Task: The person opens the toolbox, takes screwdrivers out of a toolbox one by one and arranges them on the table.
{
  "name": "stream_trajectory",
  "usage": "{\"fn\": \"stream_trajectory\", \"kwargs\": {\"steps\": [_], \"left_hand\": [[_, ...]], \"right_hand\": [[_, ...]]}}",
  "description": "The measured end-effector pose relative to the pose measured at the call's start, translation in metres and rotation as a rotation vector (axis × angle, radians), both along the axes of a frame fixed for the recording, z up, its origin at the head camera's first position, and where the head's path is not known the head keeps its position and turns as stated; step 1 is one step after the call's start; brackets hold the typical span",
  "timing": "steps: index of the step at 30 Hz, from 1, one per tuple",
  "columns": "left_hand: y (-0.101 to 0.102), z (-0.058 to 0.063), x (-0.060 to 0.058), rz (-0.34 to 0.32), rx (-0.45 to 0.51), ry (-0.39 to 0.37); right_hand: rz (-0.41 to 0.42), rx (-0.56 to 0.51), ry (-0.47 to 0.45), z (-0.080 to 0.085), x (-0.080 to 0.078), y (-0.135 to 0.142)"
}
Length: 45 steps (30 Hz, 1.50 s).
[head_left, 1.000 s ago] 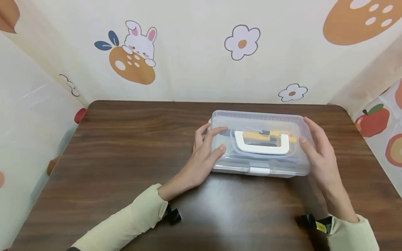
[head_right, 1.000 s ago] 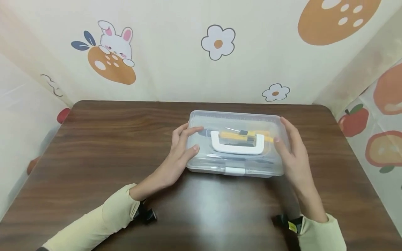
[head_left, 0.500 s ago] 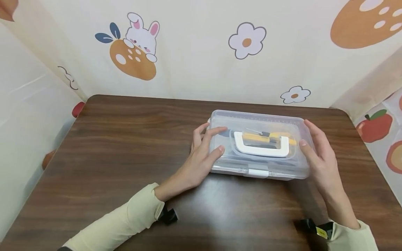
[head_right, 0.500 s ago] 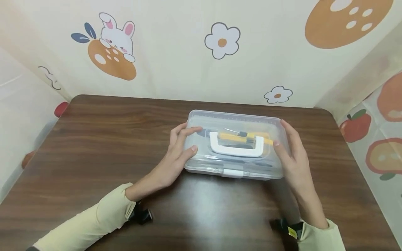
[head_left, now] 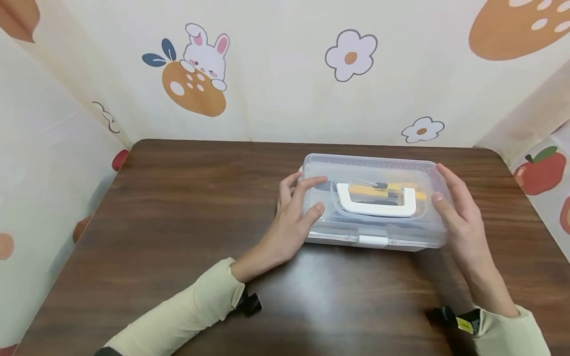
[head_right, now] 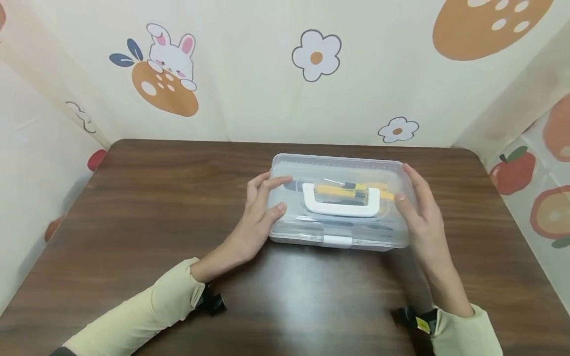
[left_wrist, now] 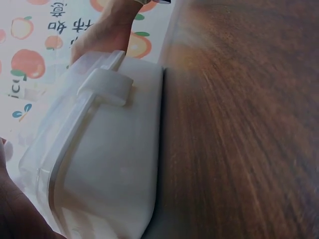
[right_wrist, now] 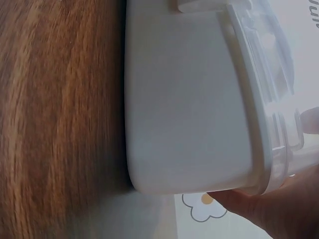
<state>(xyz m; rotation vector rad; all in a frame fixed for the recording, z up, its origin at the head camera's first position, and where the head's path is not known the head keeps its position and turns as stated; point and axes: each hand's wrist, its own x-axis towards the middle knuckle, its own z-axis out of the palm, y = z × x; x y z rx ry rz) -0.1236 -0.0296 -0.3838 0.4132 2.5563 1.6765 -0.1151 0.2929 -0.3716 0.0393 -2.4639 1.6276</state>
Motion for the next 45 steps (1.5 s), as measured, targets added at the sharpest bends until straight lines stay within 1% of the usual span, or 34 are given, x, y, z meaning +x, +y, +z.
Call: {"fn": "stream_trajectory", "kwargs": {"steps": [4, 8, 12, 16, 19, 22, 27, 30, 32, 38, 42, 45], "left_hand": [[-0.001, -0.004, 0.003, 0.017, 0.014, -0.004], [-0.001, -0.003, 0.004, 0.025, 0.031, -0.007], [0.000, -0.001, 0.002, 0.010, 0.036, -0.009], [0.000, -0.002, 0.000, -0.016, 0.027, -0.009], [-0.003, -0.002, 0.001, -0.018, 0.029, -0.017], [-0.010, -0.002, 0.003, -0.009, 0.030, -0.016], [-0.028, -0.003, 0.011, -0.010, 0.017, 0.011], [-0.038, -0.003, 0.017, -0.006, 0.007, 0.029], [-0.045, -0.003, 0.022, -0.008, -0.009, 0.041], [-0.066, -0.005, 0.034, 0.014, -0.020, 0.052], [-0.077, -0.006, 0.042, 0.025, -0.007, 0.048], [-0.082, -0.007, 0.049, 0.045, 0.021, 0.037]], "right_hand": [[0.022, -0.002, -0.005, -0.002, 0.001, -0.002], [0.028, -0.041, 0.011, -0.004, -0.001, -0.003], [0.017, -0.055, 0.023, -0.004, -0.002, -0.001], [0.004, -0.071, 0.005, -0.004, 0.003, -0.002], [0.005, -0.079, -0.010, -0.004, 0.006, -0.005], [0.009, -0.071, -0.008, -0.004, 0.007, -0.013], [0.016, -0.070, 0.004, 0.000, 0.009, -0.031], [0.024, -0.036, 0.008, 0.001, 0.012, -0.041], [0.032, -0.023, 0.010, 0.001, 0.014, -0.047], [0.069, 0.009, 0.038, -0.003, 0.021, -0.063], [0.107, -0.022, 0.075, -0.010, 0.029, -0.071], [0.158, -0.091, 0.089, -0.016, 0.038, -0.074]]}}
